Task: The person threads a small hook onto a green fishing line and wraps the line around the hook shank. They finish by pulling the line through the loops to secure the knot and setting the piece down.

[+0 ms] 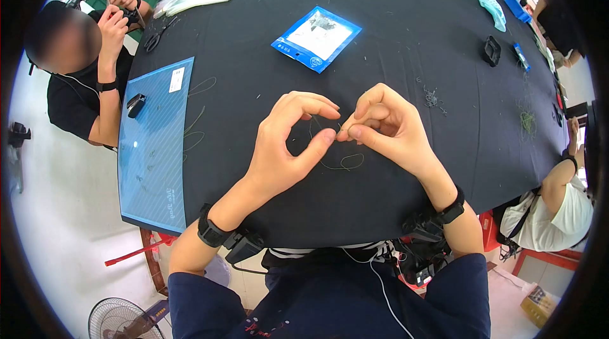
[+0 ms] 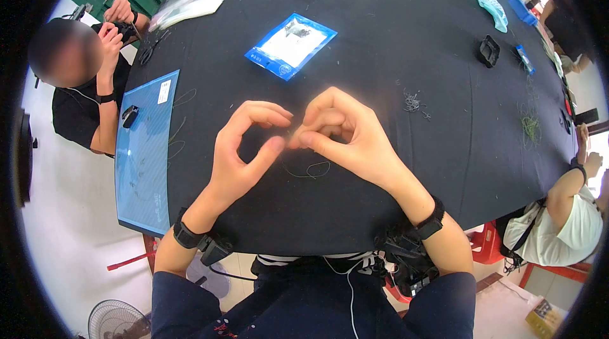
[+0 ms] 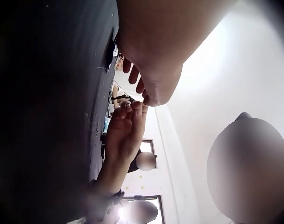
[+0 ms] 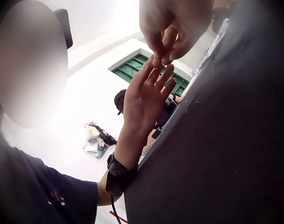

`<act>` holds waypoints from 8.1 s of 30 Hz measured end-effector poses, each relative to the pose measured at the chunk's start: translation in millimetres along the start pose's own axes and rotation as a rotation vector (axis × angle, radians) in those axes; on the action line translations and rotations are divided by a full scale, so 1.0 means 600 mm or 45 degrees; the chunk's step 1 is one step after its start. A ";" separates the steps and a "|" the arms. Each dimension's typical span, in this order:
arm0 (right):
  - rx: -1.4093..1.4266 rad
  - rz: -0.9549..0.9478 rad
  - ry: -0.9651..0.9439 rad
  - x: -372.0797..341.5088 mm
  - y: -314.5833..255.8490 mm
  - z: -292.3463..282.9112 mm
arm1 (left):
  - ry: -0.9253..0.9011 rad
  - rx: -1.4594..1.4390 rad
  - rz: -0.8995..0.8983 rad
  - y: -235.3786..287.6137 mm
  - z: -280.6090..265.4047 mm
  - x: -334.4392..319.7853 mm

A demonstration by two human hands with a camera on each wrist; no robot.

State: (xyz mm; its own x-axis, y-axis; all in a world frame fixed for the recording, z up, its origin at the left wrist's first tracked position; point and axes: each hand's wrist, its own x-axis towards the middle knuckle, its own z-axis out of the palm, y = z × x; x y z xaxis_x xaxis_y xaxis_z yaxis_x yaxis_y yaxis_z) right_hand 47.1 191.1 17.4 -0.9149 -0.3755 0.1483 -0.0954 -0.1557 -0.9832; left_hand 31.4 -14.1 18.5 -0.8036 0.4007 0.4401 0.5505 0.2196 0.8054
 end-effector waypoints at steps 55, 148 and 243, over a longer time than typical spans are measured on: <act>-0.712 -0.485 0.178 -0.013 -0.013 0.039 | 0.046 0.030 0.374 0.013 0.003 -0.013; -0.712 -0.555 0.272 -0.013 -0.007 0.043 | 0.056 -0.286 -0.083 0.013 0.011 -0.018; -0.587 -0.532 0.209 -0.024 0.004 0.046 | 0.056 -0.761 -0.468 0.019 0.016 -0.021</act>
State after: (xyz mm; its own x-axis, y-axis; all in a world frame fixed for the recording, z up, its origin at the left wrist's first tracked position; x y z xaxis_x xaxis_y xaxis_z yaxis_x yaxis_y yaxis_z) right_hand 71.0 171.1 15.6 -0.8086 -0.2182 0.5464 -0.5823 0.1637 -0.7963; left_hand 50.1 -8.0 18.0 -0.9291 0.3552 0.1029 0.0329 -0.1977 0.9797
